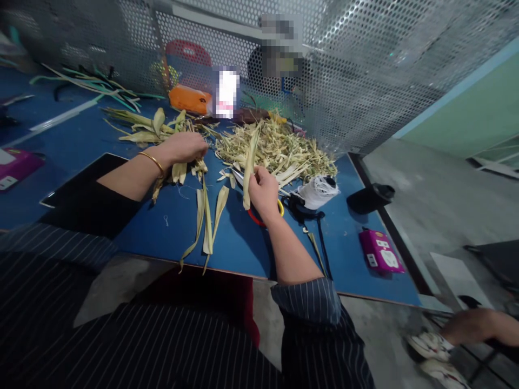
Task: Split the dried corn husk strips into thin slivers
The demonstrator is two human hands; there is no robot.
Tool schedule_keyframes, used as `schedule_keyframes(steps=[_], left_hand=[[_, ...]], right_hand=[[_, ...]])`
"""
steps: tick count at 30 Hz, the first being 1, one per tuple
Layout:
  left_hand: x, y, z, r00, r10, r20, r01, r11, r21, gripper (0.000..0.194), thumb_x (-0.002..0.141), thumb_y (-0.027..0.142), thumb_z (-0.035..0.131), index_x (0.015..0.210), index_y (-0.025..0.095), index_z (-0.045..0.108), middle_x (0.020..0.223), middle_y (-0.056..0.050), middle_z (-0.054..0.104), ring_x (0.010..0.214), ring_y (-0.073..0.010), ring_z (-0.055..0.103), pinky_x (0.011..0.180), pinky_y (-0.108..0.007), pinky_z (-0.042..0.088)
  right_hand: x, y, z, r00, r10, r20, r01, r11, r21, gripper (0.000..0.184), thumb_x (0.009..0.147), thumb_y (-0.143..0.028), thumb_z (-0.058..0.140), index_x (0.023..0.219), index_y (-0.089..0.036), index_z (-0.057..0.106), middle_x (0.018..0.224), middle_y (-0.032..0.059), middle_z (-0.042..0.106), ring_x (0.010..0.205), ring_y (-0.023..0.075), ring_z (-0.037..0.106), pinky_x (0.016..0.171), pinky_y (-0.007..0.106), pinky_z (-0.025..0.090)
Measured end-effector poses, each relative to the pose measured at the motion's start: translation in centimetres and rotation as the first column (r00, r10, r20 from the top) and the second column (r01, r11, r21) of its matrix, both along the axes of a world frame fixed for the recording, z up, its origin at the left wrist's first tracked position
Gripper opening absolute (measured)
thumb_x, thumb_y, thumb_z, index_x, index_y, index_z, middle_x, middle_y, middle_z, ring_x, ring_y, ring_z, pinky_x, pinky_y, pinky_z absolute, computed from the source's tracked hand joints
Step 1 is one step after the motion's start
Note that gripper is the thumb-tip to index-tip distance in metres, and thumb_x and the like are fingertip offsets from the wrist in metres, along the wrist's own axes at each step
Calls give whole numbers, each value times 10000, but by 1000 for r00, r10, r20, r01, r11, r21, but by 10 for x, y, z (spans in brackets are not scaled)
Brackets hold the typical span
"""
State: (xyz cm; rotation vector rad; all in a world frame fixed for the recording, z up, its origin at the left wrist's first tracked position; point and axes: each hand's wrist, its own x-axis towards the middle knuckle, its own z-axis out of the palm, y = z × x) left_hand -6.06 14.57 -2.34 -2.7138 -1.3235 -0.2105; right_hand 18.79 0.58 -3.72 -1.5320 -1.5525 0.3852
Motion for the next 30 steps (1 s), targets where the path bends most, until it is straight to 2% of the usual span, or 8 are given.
schedule_keyframes(steps=[5, 10, 12, 17, 20, 24, 28, 30], left_hand=[[-8, 3, 0, 997, -32, -75, 29, 998, -47, 395, 737, 125, 526, 1040, 272, 734, 989, -69, 696, 897, -220, 602, 736, -291, 411], [-10, 2, 0, 994, -47, -100, 48, 999, 8, 286, 754, 147, 512, 887, 233, 750, 910, -83, 685, 935, -238, 582, 756, -303, 411], [-11, 0, 0, 998, -43, -36, 46, 995, 87, 270, 797, 153, 489, 884, 212, 738, 901, -102, 679, 983, -247, 571, 770, -309, 411], [-15, -5, 5, 957, 30, 287, -95, 971, 217, 313, 885, 207, 446, 1075, 202, 695, 967, -120, 682, 910, -256, 622, 744, -347, 428], [-13, -16, 19, 885, -60, 462, -78, 958, 275, 338, 958, 254, 375, 1136, 208, 659, 1068, -101, 692, 968, -231, 632, 808, -341, 436], [-4, -46, 50, 755, -160, 636, -80, 940, 331, 335, 983, 248, 357, 1150, 234, 647, 1160, -67, 664, 1104, -192, 586, 919, -315, 422], [1, -82, 73, 761, -229, 607, -16, 929, 370, 339, 966, 212, 383, 1092, 234, 696, 1109, -64, 660, 1090, -210, 570, 931, -369, 423], [1, -94, 76, 791, -231, 567, -5, 924, 383, 334, 935, 180, 419, 1087, 250, 708, 1083, -61, 663, 1072, -225, 568, 905, -384, 429]], right_hand=[[-3, 0, -4, 998, 31, 45, -32, 1000, 1, 156, 813, -265, 477, 693, -197, 550, 602, -34, 457, 596, 126, 412, 594, 266, 277], [-5, -2, -4, 997, 37, 66, -37, 999, -6, 159, 817, -280, 485, 690, -201, 539, 588, -42, 439, 590, 123, 401, 590, 264, 279], [-5, -2, -4, 997, 35, 76, -35, 999, -6, 167, 816, -284, 487, 679, -201, 534, 583, -44, 434, 587, 122, 396, 590, 264, 280], [-4, -2, -5, 997, 30, 69, -28, 999, -26, 166, 814, -297, 478, 710, -199, 561, 588, -40, 463, 589, 127, 409, 592, 259, 285], [-4, -2, -4, 988, 18, 154, -16, 1000, -15, 177, 821, -303, 473, 687, -205, 535, 588, -32, 468, 591, 134, 418, 594, 262, 280], [-13, 2, 2, 951, 9, 308, -2, 1000, -23, 192, 857, -308, 448, 726, -217, 553, 599, -8, 486, 595, 155, 423, 588, 276, 253], [-35, 23, 15, 909, 97, 406, -72, 994, -78, 215, 878, -315, 455, 727, -221, 576, 647, 22, 552, 618, 165, 457, 589, 284, 251], [-48, 38, 22, 923, 183, 339, -150, 981, -122, 249, 884, -330, 454, 702, -217, 580, 640, 16, 562, 619, 159, 485, 597, 276, 284]])
